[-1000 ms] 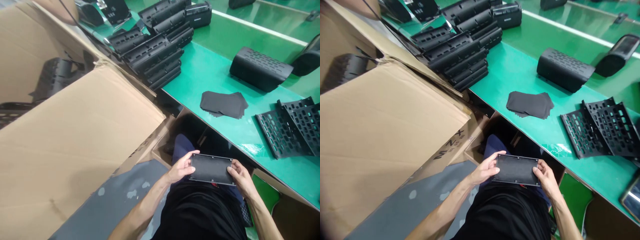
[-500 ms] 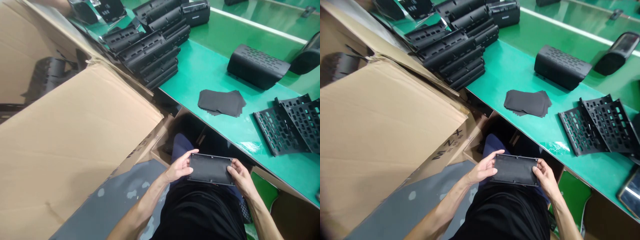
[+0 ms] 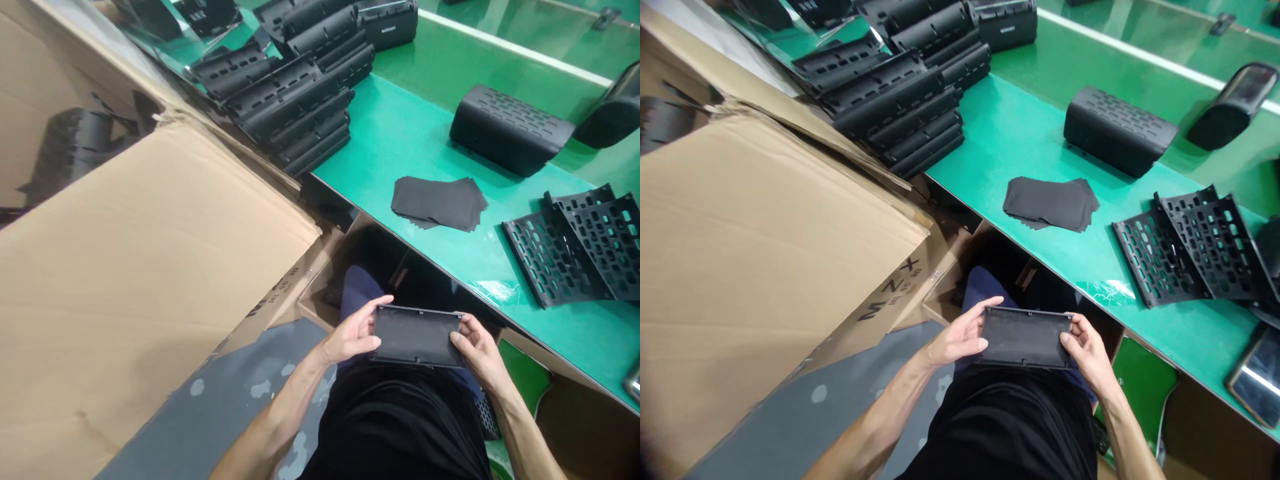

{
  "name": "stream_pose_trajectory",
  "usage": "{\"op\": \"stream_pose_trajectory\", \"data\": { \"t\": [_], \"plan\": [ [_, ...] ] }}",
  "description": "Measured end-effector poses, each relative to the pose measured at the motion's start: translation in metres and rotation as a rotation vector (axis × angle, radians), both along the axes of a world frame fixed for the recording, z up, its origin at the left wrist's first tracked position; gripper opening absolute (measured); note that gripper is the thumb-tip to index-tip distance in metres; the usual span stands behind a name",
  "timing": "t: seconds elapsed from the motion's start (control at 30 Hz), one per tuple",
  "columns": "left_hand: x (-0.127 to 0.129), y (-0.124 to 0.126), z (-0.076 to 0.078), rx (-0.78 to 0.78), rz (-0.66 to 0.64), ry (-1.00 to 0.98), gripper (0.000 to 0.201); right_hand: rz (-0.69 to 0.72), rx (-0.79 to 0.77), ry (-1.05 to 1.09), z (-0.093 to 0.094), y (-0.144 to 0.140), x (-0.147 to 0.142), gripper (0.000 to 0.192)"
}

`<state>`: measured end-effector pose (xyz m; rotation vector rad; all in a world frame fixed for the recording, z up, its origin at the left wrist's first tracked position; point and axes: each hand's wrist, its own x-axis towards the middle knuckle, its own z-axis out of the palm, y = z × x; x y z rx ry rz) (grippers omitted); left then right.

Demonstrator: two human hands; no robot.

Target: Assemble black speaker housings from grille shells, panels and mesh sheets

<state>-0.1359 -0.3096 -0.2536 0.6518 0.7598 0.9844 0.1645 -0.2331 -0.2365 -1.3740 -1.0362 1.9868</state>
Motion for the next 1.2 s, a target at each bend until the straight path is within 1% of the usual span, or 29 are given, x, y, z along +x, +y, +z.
{"op": "stream_pose_trajectory", "data": {
  "t": [0.17, 0.37, 0.47, 0.6, 0.77, 0.97, 1.1, 1.2],
  "plan": [
    [0.0, 0.001, 0.0, 0.002, 0.004, 0.021, 0.085, 0.017, 0.002, 0.002, -0.004, -0.001, 0.002, 0.05],
    [0.002, 0.002, -0.002, -0.019, 0.027, 0.019, 0.086, 0.017, -0.012, 0.016, -0.003, -0.001, 0.002, 0.051],
    [0.003, 0.003, -0.005, -0.016, 0.048, 0.038, 0.082, 0.024, -0.003, 0.029, -0.002, -0.001, 0.002, 0.048],
    [0.003, 0.005, -0.007, -0.015, 0.061, 0.076, 0.079, 0.033, -0.011, 0.021, -0.001, 0.0, 0.001, 0.051],
    [0.001, 0.005, 0.0, -0.013, 0.044, 0.102, 0.084, 0.019, -0.014, 0.012, -0.003, 0.0, 0.0, 0.058],
    [-0.001, 0.006, 0.009, 0.017, 0.013, 0.06, 0.084, 0.021, 0.013, 0.036, -0.005, -0.001, 0.002, 0.059],
    [-0.002, 0.007, 0.011, 0.037, 0.009, 0.071, 0.08, 0.025, 0.025, 0.054, -0.005, -0.001, 0.003, 0.06],
    [-0.002, 0.008, 0.01, 0.033, 0.012, 0.073, 0.081, 0.021, 0.031, 0.06, -0.004, -0.001, 0.003, 0.057]
  ]
}}
